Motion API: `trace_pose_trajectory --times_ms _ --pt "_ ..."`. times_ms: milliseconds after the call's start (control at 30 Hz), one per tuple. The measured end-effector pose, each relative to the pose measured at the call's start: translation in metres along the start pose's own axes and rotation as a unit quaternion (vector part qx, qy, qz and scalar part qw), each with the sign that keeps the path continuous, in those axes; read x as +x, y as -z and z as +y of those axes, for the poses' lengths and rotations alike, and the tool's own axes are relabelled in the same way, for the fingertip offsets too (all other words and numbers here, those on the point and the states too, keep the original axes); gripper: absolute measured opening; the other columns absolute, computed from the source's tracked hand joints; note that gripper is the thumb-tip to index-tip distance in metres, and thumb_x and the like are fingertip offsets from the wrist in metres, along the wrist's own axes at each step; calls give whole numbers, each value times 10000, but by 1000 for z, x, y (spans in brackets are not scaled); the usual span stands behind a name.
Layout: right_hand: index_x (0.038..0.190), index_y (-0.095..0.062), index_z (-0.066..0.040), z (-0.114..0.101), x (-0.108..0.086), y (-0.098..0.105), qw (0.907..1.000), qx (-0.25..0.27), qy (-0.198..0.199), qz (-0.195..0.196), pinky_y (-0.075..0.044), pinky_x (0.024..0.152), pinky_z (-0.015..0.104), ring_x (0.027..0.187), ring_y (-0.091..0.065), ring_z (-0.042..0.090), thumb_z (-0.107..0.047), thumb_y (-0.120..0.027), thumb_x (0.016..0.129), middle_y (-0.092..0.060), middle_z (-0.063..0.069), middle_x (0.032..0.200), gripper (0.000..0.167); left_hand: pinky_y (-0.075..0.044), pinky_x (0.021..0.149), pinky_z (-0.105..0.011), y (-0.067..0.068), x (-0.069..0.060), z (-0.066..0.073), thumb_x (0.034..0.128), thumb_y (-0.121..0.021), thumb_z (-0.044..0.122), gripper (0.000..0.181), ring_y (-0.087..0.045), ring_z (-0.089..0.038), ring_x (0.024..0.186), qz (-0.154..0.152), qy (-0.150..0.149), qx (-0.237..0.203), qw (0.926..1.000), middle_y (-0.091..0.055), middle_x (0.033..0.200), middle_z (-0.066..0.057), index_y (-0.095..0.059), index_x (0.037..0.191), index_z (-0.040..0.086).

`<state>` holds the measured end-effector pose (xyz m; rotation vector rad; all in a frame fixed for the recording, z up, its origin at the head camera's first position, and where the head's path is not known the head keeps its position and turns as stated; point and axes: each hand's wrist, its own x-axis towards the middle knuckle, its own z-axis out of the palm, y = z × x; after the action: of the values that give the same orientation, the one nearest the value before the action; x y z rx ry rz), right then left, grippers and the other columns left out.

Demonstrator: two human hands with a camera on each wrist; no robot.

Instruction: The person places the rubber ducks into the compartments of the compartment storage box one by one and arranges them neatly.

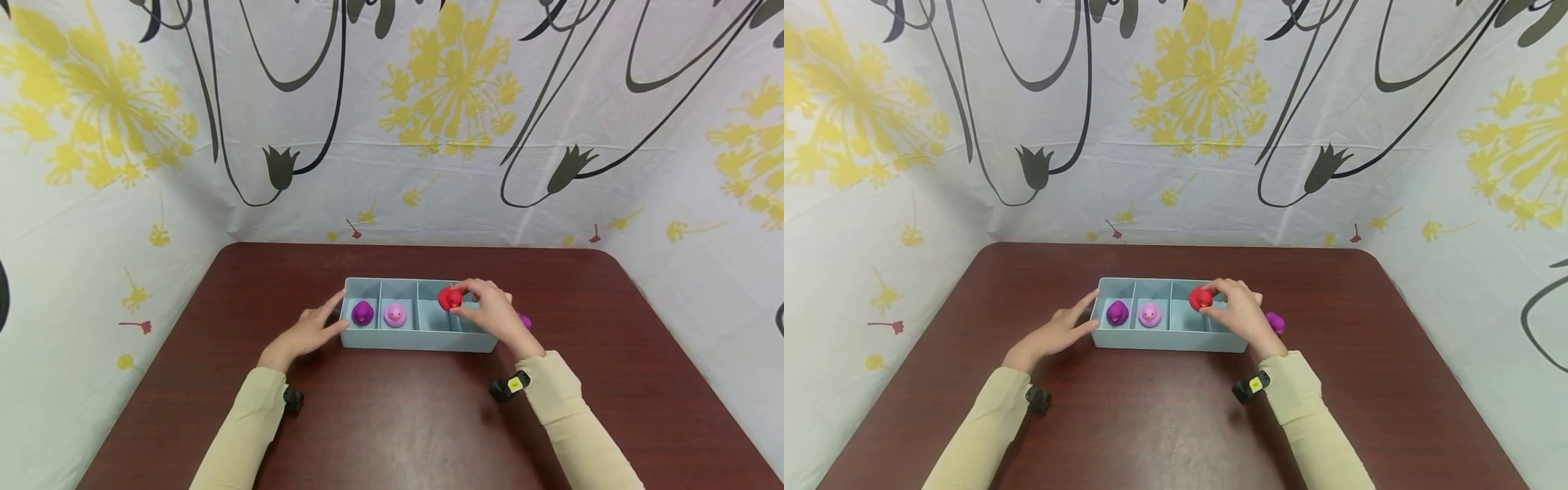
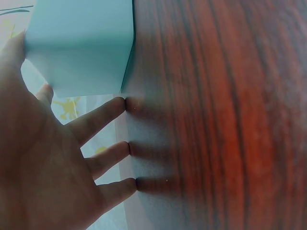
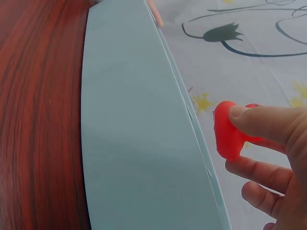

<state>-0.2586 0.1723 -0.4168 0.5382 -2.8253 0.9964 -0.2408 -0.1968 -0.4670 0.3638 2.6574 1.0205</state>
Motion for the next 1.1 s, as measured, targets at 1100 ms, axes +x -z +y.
trace_pose_trajectory --times_ms 1100 --pt "985 -710 -204 -7 21 -41 9829 -1775 300 -386 -264 751 499 938 -484 241 -211 -834 725 -712 7 988 288 -237 1075 -630 -2 1 -1 948 -465 552 722 -226 -403 1367 47 -40 -21 10000 -401 1483 -95 -94 1536 357"
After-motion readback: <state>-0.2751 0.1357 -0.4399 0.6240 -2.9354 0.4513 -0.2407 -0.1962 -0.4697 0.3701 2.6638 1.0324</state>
